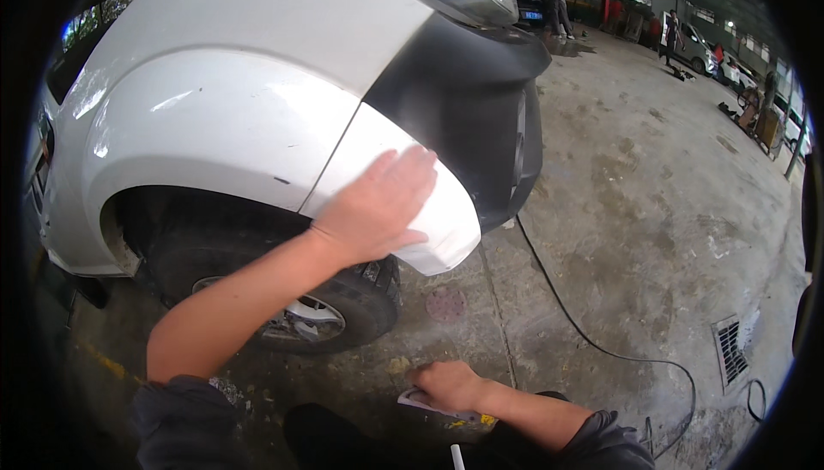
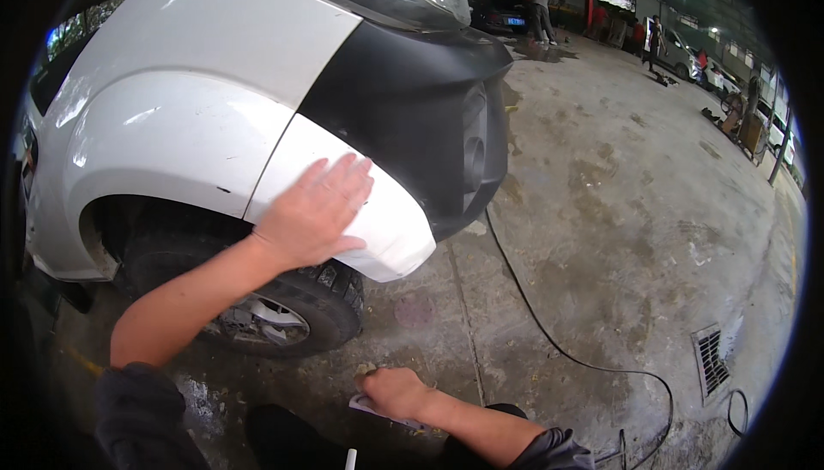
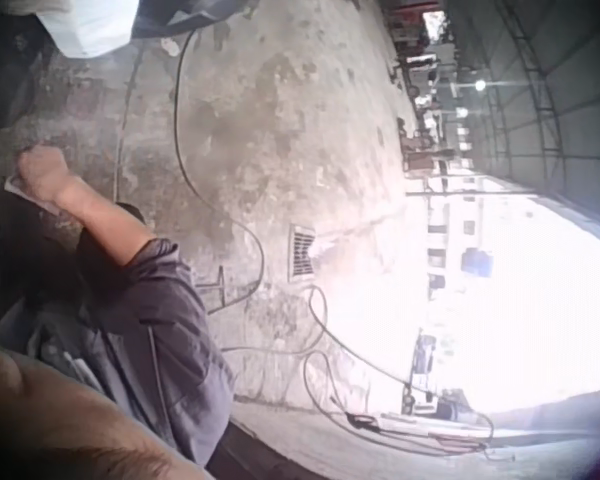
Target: The person sands the front bumper of a white car using a sanding block. They repeatedly rub the sanding block over the surface and periodically wipe the area with their hand to check the finish.
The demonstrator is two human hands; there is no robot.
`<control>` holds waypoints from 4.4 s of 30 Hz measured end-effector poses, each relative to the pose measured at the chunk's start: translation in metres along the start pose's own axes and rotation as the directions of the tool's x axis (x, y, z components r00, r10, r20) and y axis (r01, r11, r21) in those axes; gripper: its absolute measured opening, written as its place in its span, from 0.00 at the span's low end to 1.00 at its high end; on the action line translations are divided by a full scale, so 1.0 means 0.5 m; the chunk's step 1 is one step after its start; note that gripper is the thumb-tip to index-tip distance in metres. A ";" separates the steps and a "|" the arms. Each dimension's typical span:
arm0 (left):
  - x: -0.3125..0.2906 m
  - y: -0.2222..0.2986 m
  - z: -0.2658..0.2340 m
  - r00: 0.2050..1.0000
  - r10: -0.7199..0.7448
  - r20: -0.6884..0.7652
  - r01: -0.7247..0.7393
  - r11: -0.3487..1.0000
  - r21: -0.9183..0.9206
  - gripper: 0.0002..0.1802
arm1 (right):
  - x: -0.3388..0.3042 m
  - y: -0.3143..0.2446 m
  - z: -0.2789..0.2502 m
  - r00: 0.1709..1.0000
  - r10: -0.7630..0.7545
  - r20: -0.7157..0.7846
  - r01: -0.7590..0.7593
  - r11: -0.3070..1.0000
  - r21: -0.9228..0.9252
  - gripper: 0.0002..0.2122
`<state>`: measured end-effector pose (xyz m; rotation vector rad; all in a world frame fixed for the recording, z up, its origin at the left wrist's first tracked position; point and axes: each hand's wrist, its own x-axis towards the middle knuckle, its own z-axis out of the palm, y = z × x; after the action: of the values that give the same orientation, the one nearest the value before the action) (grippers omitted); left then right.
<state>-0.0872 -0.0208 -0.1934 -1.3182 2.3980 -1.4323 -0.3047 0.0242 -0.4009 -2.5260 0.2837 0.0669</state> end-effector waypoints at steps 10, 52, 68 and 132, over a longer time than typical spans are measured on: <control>0.033 0.300 0.272 0.985 0.173 0.012 -0.173 0.969 0.178 0.39 | -0.075 -0.008 -0.048 0.996 0.015 0.090 -0.016 1.000 0.004 0.12; -0.348 -0.297 -0.110 0.970 0.007 -0.242 0.064 0.957 0.285 0.42 | 0.143 -0.227 -0.049 0.586 0.768 -0.259 0.028 0.300 0.953 0.06; -0.452 -0.360 -0.119 0.974 -0.028 -0.227 0.081 0.971 0.226 0.48 | 0.323 -0.404 -0.170 0.239 0.857 -0.457 0.676 0.191 0.712 0.09; -0.252 -0.188 -0.177 0.773 -0.621 0.129 0.506 0.482 -0.715 0.08 | 0.423 -0.364 -0.234 -0.198 -0.066 -0.978 -0.069 0.996 -0.054 0.39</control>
<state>0.0141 0.1083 -0.1180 -2.4639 2.9205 -0.5617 -0.0607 0.0646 -0.2268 -1.9104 0.8937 -2.1576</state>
